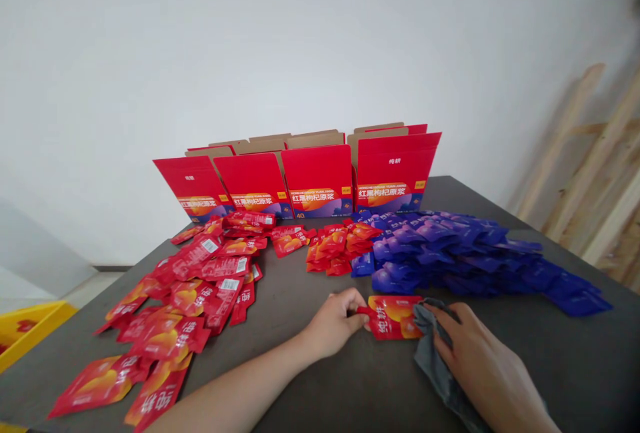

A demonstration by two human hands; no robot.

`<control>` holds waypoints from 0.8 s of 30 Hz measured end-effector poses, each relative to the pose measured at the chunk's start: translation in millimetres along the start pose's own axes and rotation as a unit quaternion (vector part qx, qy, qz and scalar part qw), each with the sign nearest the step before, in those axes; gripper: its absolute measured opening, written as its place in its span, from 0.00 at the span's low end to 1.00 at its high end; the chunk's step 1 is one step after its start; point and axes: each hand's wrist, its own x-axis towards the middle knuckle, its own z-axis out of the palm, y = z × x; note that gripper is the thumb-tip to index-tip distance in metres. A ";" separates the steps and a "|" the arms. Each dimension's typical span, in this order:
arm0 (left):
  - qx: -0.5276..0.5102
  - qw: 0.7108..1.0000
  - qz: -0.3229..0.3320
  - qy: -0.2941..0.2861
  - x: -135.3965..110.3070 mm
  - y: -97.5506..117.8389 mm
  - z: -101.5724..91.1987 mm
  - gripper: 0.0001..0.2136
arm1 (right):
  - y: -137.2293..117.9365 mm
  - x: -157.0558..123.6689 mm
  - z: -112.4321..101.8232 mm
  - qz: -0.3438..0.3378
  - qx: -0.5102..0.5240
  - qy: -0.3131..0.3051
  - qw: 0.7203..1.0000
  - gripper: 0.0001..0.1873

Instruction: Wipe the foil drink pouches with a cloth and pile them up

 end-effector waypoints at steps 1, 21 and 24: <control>-0.013 1.000 0.000 0.003 0.1 -0.2 -0.4 0.04 | 8.3 -1.6 -1.1 0.013 -0.004 -0.005 1.000 0.19; 0.022 0.999 0.024 0.023 -1.0 -2.5 -4.9 0.03 | -16.6 -0.9 -4.7 -0.022 0.026 -0.057 0.998 0.16; 0.026 0.998 0.046 0.015 -1.5 -1.8 -5.2 0.02 | 2.7 5.2 -14.6 0.024 0.014 -0.033 0.999 0.17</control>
